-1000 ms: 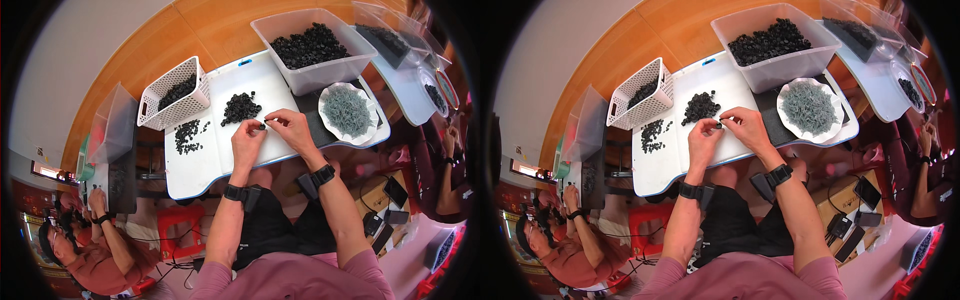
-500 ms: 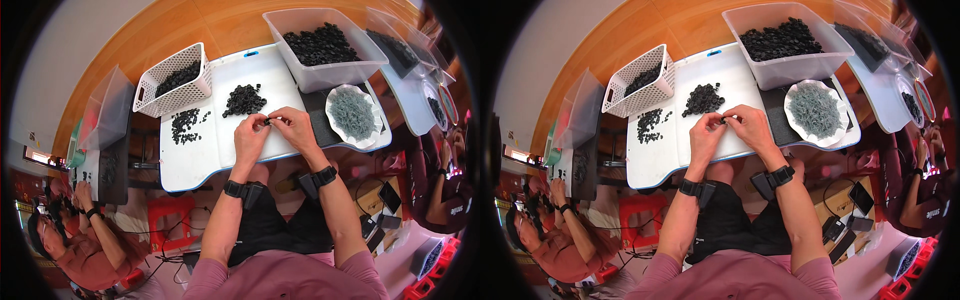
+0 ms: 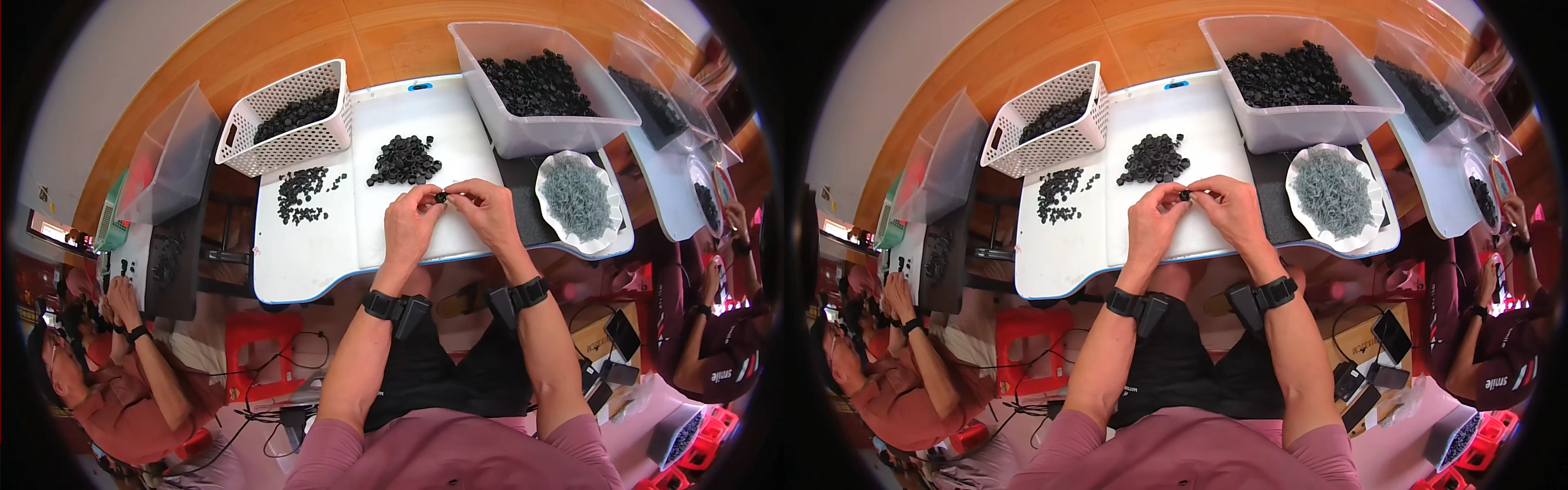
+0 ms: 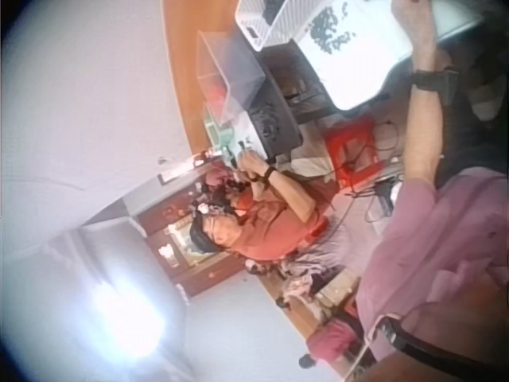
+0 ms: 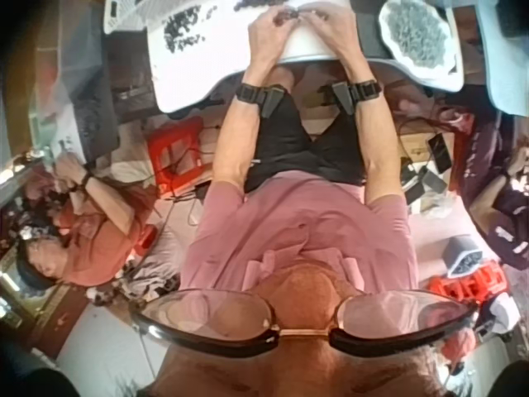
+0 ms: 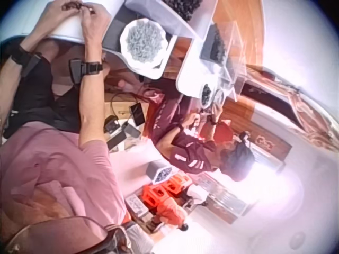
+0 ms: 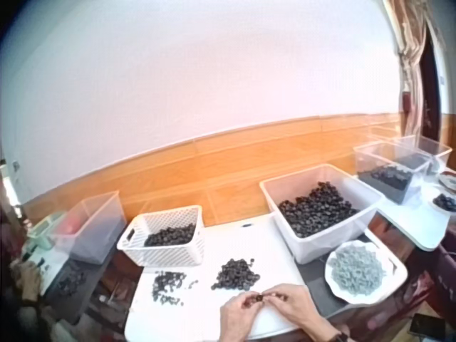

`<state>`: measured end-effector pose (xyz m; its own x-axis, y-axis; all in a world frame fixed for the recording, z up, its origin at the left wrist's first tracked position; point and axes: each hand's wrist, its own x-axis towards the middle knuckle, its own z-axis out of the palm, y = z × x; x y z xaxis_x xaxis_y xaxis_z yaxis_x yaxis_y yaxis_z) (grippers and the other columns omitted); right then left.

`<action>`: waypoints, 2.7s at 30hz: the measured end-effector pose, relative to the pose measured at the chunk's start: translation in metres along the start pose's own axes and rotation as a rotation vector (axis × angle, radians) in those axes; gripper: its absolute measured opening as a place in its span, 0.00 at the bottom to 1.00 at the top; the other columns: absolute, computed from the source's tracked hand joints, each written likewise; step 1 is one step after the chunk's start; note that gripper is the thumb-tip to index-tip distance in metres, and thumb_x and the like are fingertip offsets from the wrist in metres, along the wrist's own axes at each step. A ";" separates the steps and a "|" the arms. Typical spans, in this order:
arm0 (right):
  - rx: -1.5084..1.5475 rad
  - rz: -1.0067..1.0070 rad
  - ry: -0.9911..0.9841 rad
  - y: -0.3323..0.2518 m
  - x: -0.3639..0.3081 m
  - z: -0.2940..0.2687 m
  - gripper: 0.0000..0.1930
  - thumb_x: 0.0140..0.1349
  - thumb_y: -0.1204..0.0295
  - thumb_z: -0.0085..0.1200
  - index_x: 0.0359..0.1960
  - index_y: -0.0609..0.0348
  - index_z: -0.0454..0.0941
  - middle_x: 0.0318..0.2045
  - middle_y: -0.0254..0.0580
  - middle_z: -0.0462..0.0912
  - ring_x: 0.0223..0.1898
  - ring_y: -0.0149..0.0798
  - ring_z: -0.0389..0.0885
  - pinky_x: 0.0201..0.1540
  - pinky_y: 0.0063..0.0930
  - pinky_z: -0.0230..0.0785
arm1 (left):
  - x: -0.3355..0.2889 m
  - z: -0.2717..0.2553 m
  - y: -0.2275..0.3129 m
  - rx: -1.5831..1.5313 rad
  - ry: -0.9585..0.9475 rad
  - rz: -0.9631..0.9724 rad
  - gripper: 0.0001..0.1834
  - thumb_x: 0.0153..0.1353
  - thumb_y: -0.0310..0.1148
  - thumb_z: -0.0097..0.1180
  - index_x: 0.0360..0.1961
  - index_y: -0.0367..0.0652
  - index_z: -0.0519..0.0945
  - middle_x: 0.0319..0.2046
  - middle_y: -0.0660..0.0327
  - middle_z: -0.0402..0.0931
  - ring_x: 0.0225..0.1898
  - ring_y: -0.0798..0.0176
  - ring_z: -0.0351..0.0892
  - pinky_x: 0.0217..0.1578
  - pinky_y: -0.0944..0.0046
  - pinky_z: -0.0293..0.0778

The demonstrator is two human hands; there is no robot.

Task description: The person assembles small plastic housings by hand, inserting white internal components into black plastic housings, taking parts from plastic storage bins and placing the assembled units into a white assembly tray.

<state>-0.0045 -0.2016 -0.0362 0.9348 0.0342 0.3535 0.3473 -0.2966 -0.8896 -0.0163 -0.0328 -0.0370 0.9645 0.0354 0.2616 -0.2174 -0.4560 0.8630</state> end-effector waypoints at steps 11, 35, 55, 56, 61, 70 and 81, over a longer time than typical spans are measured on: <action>-0.053 -0.039 0.001 -0.005 -0.001 0.000 0.06 0.60 0.75 0.67 0.39 0.58 0.90 0.33 0.39 0.91 0.29 0.32 0.85 0.32 0.26 0.75 | -0.002 0.001 -0.002 0.015 -0.006 0.053 0.15 0.59 0.28 0.69 0.48 0.40 0.86 0.34 0.56 0.88 0.34 0.62 0.87 0.36 0.63 0.80; -0.091 -0.195 -0.017 -0.008 -0.001 0.002 0.06 0.57 0.82 0.65 0.36 0.63 0.87 0.33 0.44 0.88 0.34 0.40 0.88 0.36 0.30 0.78 | -0.004 0.001 -0.001 0.043 0.022 0.024 0.13 0.58 0.29 0.70 0.44 0.39 0.87 0.34 0.54 0.89 0.35 0.58 0.91 0.38 0.63 0.83; -0.342 -0.502 0.018 -0.004 -0.009 0.010 0.14 0.60 0.80 0.64 0.48 0.55 0.85 0.32 0.45 0.87 0.34 0.48 0.87 0.37 0.37 0.80 | 0.009 -0.023 0.000 -0.296 -0.246 -0.176 0.16 0.66 0.29 0.66 0.51 0.31 0.86 0.41 0.55 0.89 0.42 0.69 0.87 0.45 0.70 0.80; -0.329 -0.494 0.010 -0.005 -0.009 0.010 0.13 0.60 0.80 0.64 0.48 0.56 0.85 0.33 0.44 0.88 0.34 0.46 0.88 0.38 0.36 0.81 | 0.009 -0.024 -0.001 -0.295 -0.256 -0.192 0.15 0.67 0.29 0.66 0.51 0.31 0.86 0.41 0.56 0.90 0.42 0.69 0.87 0.44 0.70 0.80; 0.015 -0.213 -0.001 -0.008 -0.005 0.005 0.09 0.62 0.79 0.65 0.44 0.61 0.86 0.34 0.44 0.89 0.34 0.39 0.89 0.38 0.32 0.80 | 0.005 -0.021 -0.001 -0.252 -0.219 -0.158 0.14 0.66 0.29 0.67 0.50 0.31 0.87 0.39 0.56 0.90 0.40 0.70 0.87 0.43 0.70 0.80; -0.046 -0.039 -0.041 0.000 -0.002 0.004 0.07 0.60 0.76 0.66 0.39 0.63 0.87 0.32 0.44 0.89 0.30 0.36 0.86 0.35 0.28 0.77 | -0.002 -0.017 0.005 -0.194 -0.170 -0.118 0.15 0.64 0.29 0.68 0.50 0.33 0.87 0.39 0.56 0.90 0.41 0.69 0.87 0.42 0.69 0.81; -0.038 0.012 -0.103 -0.001 -0.002 0.002 0.05 0.61 0.77 0.64 0.38 0.63 0.87 0.32 0.43 0.89 0.30 0.34 0.86 0.36 0.27 0.77 | -0.003 -0.016 0.001 -0.224 -0.172 -0.106 0.15 0.63 0.29 0.69 0.49 0.34 0.88 0.37 0.57 0.90 0.38 0.70 0.86 0.40 0.69 0.80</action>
<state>-0.0063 -0.1996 -0.0363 0.9423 0.1278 0.3095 0.3348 -0.3334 -0.8813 -0.0219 -0.0187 -0.0299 0.9906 -0.0876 0.1048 -0.1237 -0.2497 0.9604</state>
